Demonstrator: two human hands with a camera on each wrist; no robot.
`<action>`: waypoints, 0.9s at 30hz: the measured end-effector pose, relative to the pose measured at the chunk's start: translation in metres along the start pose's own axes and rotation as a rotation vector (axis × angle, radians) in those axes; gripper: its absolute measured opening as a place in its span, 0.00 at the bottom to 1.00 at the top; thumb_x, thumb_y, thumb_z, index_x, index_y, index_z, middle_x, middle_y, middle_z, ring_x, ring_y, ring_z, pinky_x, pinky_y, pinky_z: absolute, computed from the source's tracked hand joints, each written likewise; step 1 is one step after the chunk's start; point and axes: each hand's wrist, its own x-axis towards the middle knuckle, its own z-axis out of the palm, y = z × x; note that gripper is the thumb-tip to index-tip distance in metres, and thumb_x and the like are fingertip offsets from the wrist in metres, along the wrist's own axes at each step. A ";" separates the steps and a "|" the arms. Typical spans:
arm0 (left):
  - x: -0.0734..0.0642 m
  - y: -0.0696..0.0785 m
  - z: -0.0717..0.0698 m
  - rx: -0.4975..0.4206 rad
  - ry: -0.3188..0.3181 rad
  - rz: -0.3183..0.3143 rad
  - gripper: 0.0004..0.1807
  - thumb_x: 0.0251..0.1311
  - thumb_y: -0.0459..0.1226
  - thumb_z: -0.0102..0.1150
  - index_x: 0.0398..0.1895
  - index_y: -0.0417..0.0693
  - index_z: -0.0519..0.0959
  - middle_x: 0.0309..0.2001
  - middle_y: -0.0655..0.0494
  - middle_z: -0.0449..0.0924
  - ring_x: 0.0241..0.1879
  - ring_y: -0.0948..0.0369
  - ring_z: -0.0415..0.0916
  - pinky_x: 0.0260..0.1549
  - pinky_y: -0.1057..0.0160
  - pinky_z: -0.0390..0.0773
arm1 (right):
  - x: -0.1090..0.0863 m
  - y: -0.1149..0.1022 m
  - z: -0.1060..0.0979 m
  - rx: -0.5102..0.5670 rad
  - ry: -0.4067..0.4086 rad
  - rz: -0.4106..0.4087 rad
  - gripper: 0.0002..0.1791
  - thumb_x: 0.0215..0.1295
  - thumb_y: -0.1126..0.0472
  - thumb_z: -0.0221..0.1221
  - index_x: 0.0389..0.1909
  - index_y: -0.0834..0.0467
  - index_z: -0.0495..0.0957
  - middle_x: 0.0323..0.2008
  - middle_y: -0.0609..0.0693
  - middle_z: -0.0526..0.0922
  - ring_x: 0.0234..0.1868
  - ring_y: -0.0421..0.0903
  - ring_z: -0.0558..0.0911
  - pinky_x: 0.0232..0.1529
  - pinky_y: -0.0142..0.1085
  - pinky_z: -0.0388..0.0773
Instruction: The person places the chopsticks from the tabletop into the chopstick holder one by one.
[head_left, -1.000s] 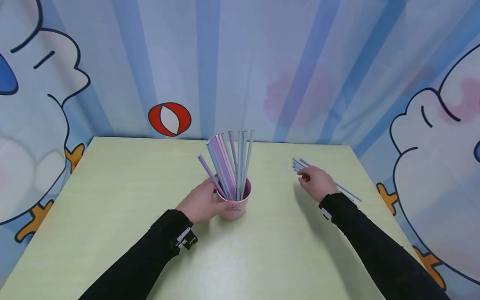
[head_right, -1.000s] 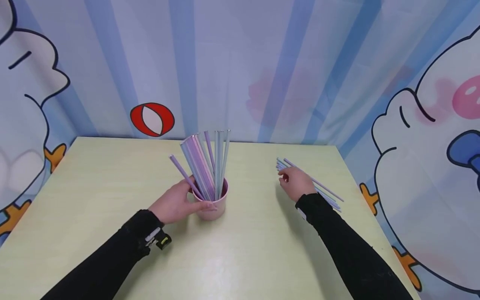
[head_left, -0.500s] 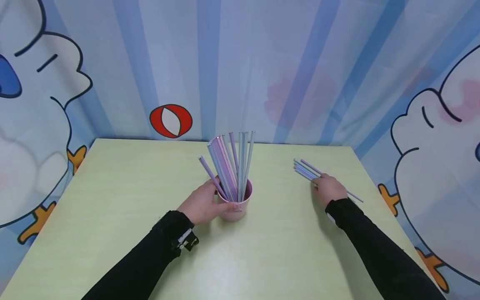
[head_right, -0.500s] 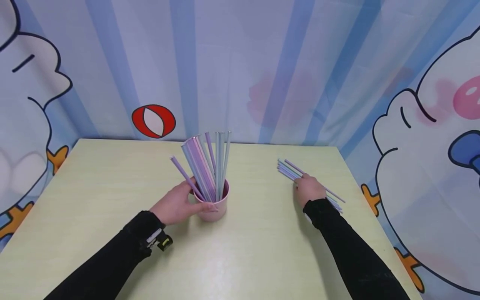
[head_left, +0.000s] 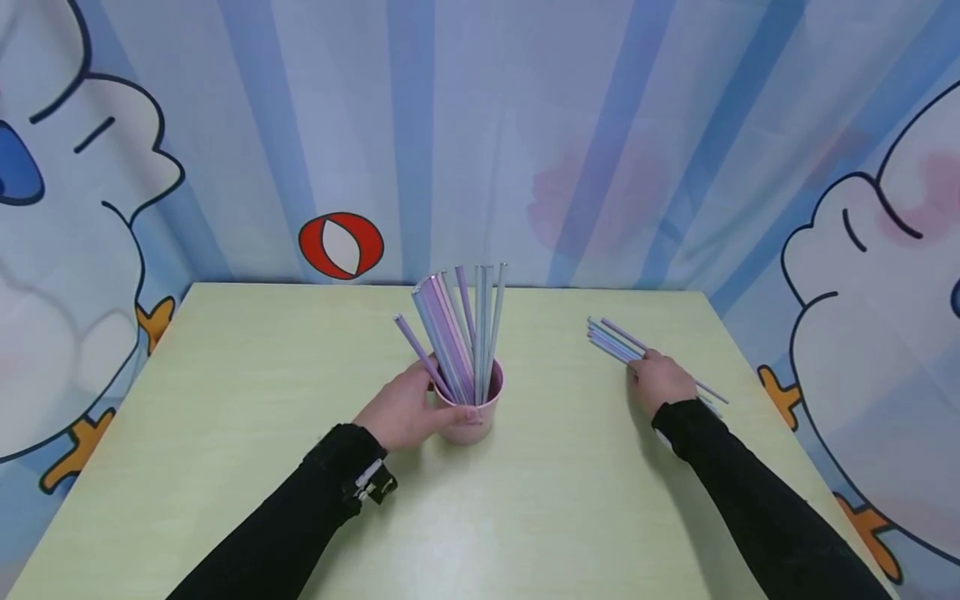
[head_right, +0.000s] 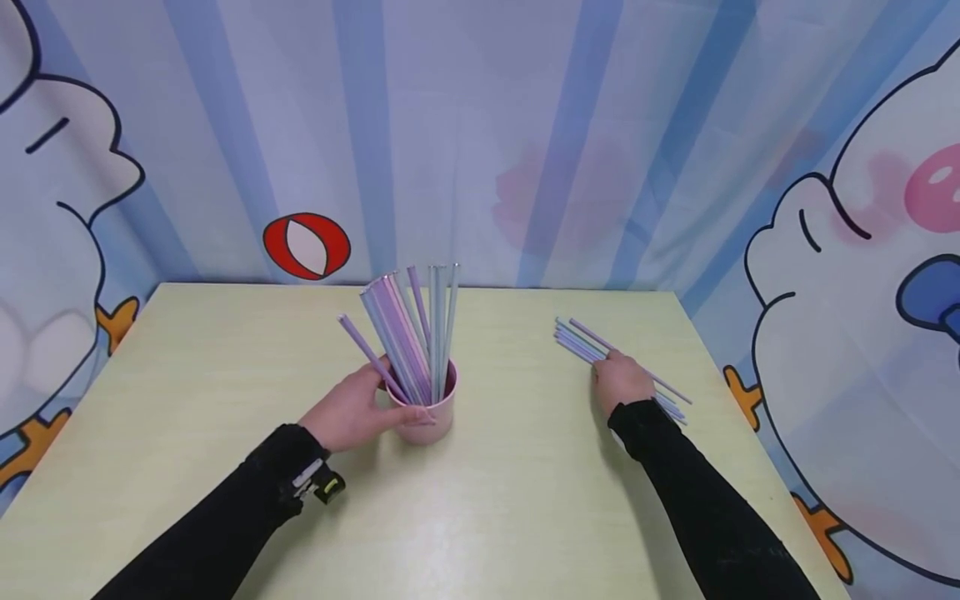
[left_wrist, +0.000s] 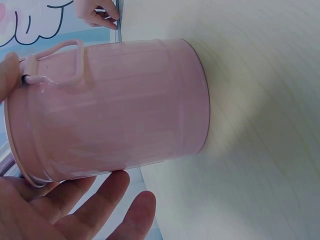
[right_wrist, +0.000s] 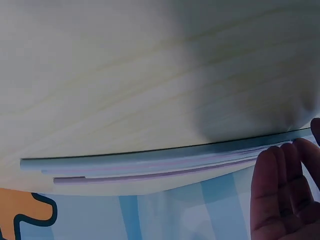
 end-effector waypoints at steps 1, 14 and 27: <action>0.000 0.000 0.000 0.000 0.001 -0.003 0.49 0.47 0.58 0.70 0.72 0.56 0.62 0.64 0.59 0.71 0.61 0.57 0.69 0.62 0.47 0.68 | 0.000 0.000 0.000 0.003 0.001 0.000 0.09 0.67 0.67 0.57 0.42 0.65 0.84 0.34 0.61 0.78 0.33 0.57 0.78 0.36 0.49 0.78; 0.000 -0.001 0.000 -0.003 0.001 0.001 0.49 0.47 0.58 0.70 0.72 0.57 0.62 0.65 0.59 0.70 0.62 0.57 0.68 0.63 0.47 0.68 | 0.004 0.000 0.000 0.084 0.016 0.042 0.11 0.67 0.65 0.58 0.43 0.68 0.84 0.40 0.65 0.79 0.38 0.60 0.79 0.43 0.52 0.78; 0.000 -0.001 0.000 -0.001 -0.003 -0.005 0.50 0.46 0.59 0.70 0.73 0.56 0.62 0.65 0.58 0.71 0.62 0.57 0.69 0.62 0.47 0.68 | 0.007 0.002 0.003 0.109 -0.006 0.088 0.09 0.66 0.66 0.58 0.38 0.67 0.84 0.37 0.64 0.81 0.36 0.59 0.80 0.40 0.53 0.78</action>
